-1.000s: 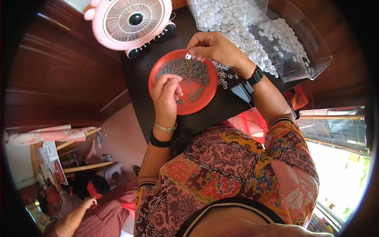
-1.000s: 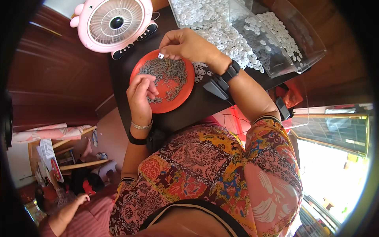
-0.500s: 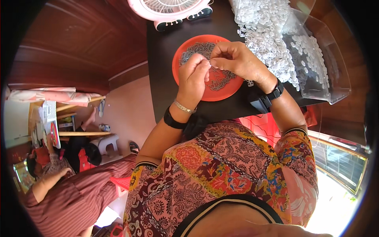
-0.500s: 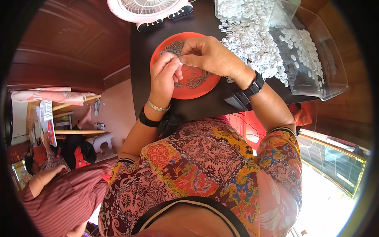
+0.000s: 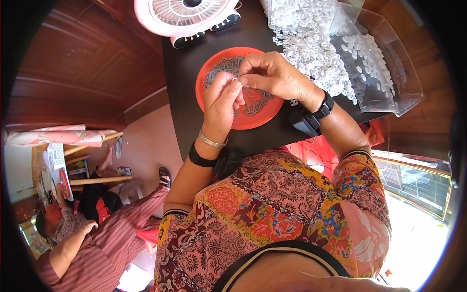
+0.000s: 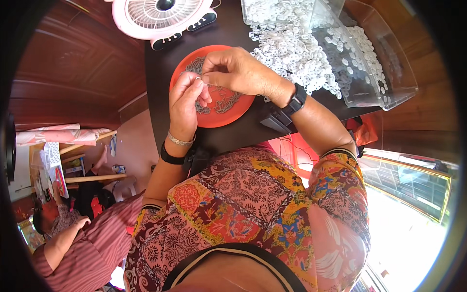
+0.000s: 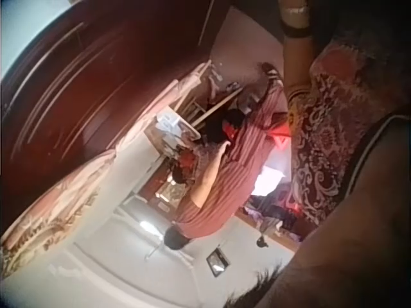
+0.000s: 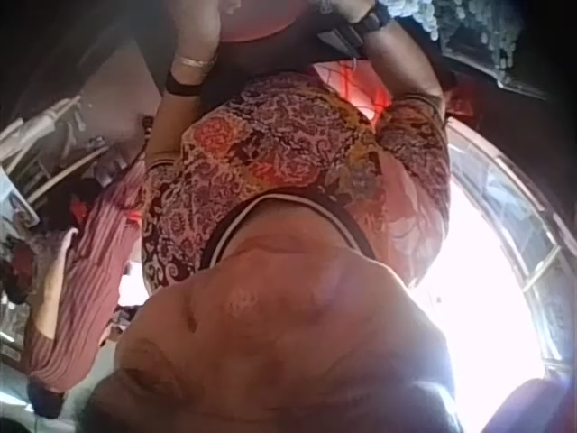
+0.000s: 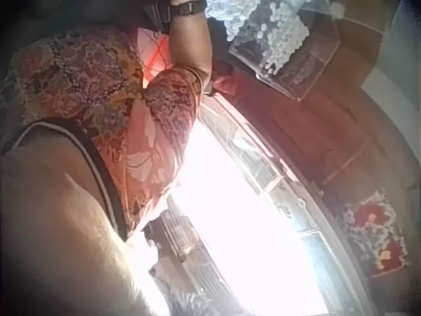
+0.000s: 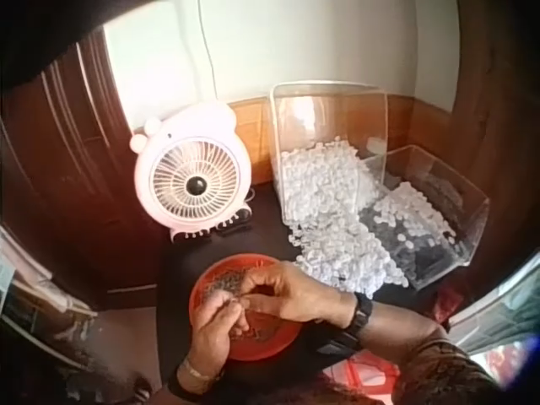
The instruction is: Assembling small metal pins into white plastic components at a desk.
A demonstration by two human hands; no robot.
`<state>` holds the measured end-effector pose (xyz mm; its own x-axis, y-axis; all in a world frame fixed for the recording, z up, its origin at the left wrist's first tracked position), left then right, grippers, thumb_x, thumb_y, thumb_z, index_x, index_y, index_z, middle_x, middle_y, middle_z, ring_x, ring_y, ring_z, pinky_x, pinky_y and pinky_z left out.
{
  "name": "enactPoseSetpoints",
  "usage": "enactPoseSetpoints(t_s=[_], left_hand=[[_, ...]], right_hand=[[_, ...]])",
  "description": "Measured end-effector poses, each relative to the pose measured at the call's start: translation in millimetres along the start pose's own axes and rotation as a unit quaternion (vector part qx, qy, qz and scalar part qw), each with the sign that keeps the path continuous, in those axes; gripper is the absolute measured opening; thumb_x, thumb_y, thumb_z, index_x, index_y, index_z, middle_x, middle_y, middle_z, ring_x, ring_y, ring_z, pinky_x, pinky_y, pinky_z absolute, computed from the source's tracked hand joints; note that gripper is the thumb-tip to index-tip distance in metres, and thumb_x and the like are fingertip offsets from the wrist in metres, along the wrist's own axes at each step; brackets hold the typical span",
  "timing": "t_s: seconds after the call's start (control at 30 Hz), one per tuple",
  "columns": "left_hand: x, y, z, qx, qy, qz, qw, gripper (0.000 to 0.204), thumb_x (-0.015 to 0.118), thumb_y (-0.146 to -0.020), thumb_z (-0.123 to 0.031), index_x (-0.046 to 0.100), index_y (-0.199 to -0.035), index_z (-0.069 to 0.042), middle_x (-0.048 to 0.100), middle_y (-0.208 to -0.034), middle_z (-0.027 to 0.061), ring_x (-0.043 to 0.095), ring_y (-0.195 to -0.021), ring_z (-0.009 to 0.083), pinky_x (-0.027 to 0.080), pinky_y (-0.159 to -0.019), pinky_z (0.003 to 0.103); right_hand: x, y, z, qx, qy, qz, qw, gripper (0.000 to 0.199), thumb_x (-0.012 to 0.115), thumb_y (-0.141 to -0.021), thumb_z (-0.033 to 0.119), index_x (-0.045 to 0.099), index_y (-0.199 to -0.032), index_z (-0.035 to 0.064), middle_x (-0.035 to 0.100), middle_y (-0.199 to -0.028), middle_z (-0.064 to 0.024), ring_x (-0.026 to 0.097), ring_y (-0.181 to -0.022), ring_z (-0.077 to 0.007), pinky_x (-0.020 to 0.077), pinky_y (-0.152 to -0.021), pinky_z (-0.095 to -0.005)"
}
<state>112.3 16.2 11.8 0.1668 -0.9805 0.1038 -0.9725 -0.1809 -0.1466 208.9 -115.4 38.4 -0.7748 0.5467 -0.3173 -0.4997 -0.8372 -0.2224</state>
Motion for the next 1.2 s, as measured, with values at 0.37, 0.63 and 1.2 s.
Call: enactPoseSetpoints(t_s=[0.37, 0.63, 1.2], left_hand=[[-2.4, -0.2, 6.6, -0.014, 0.036, -0.029, 0.999, 0.015, 0.046, -0.093, -0.016, 0.051, -0.088, -0.002, 0.048, -0.067, 0.0024, 0.050, -0.059, 0.0124, 0.038, -0.054, 0.024], [-1.9, -2.9, 6.1, -0.027, 0.033, -0.013, 0.999, 0.013, 0.046, -0.092, -0.014, 0.051, -0.087, -0.003, 0.048, -0.067, 0.0024, 0.050, -0.060, 0.0123, 0.037, -0.054, 0.023], [1.1, -0.9, 8.4, -0.035, 0.012, -0.014, 0.999, 0.013, 0.045, -0.091, -0.012, 0.050, -0.084, -0.001, 0.048, -0.064, 0.0038, 0.049, -0.057, 0.0129, 0.038, -0.053, 0.024]], right_hand=[[-86.3, 16.9, -22.3, 0.047, 0.381, -0.171, 0.907, 0.015, 0.067, -0.078, 0.014, 0.068, -0.088, 0.0037, 0.067, -0.078, -0.0113, 0.065, -0.070, -0.0223, 0.0500, -0.065, -0.0318], [-80.0, 7.7, -56.2, 0.073, 0.480, -0.051, 0.873, 0.021, 0.065, -0.074, 0.024, 0.068, -0.089, 0.0092, 0.065, -0.092, -0.0098, 0.062, -0.084, -0.0298, 0.0483, -0.072, -0.0399], [-101.5, 11.4, -67.0, 0.074, 0.473, -0.136, 0.868, 0.018, 0.053, -0.076, 0.007, 0.068, -0.086, 0.0061, 0.066, -0.082, -0.0155, 0.062, -0.082, -0.0343, 0.0483, -0.073, -0.0426]])
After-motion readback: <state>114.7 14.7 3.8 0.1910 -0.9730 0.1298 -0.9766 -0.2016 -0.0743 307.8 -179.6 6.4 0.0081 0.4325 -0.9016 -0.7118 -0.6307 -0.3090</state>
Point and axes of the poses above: each hand's wrist, its own y-axis away from the middle knuckle, its own x-axis out of the palm, z = x × y, the point moved 2 cm from there along -y, towards the middle knuckle
